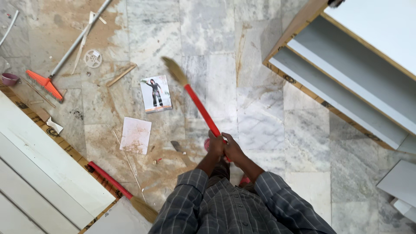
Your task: The person sweeps a tiled floor with a broom, gathering dust and debris into a pile. They briefly lift a white panel to sweep underneath it, then continue sweeping the remaining area.
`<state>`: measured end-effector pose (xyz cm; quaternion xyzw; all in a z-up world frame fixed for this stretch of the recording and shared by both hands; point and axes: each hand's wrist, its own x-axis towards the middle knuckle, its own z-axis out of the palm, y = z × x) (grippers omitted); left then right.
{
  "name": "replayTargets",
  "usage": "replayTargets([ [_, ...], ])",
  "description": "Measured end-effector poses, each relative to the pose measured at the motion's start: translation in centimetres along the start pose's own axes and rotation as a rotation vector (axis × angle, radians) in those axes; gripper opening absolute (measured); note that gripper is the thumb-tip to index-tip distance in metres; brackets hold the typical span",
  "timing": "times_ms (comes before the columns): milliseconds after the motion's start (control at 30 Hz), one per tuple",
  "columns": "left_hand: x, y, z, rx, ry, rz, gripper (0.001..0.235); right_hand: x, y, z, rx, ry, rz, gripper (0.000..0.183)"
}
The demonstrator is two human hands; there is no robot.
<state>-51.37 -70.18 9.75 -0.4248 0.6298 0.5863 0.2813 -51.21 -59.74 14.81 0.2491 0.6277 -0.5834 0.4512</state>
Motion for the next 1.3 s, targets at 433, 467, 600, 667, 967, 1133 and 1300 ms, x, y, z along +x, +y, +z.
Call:
replayTargets([
  [433,3.6,-0.8,-1.0,-0.098,-0.365,0.293,0.054,3.2,-0.2,1.4,0.246,-0.052,0.016,0.033],
  [467,3.9,-0.6,-1.5,-0.196,-0.305,0.237,0.055,4.3,-1.0,1.7,0.172,-0.065,0.051,0.034],
  [600,4.9,1.9,-3.9,-0.519,-0.096,0.019,0.061,8.4,-4.7,2.8,-0.051,-0.182,-0.104,0.037],
  [667,6.2,4.6,-4.1,-0.528,0.016,0.076,0.057,10.3,-7.1,2.6,-0.086,-0.264,-0.189,0.037],
  [967,9.5,13.6,-1.7,-0.855,0.106,0.253,0.047,14.8,-20.8,-1.9,-0.402,-0.539,-0.107,0.038],
  [1133,5.7,11.4,1.0,-1.018,0.232,0.144,0.045,11.7,-21.6,-1.8,-0.632,-0.683,0.065,0.040],
  [1300,2.4,5.2,5.3,-1.227,0.449,0.027,0.043,8.9,-17.3,-1.1,-1.093,-0.676,0.302,0.029],
])
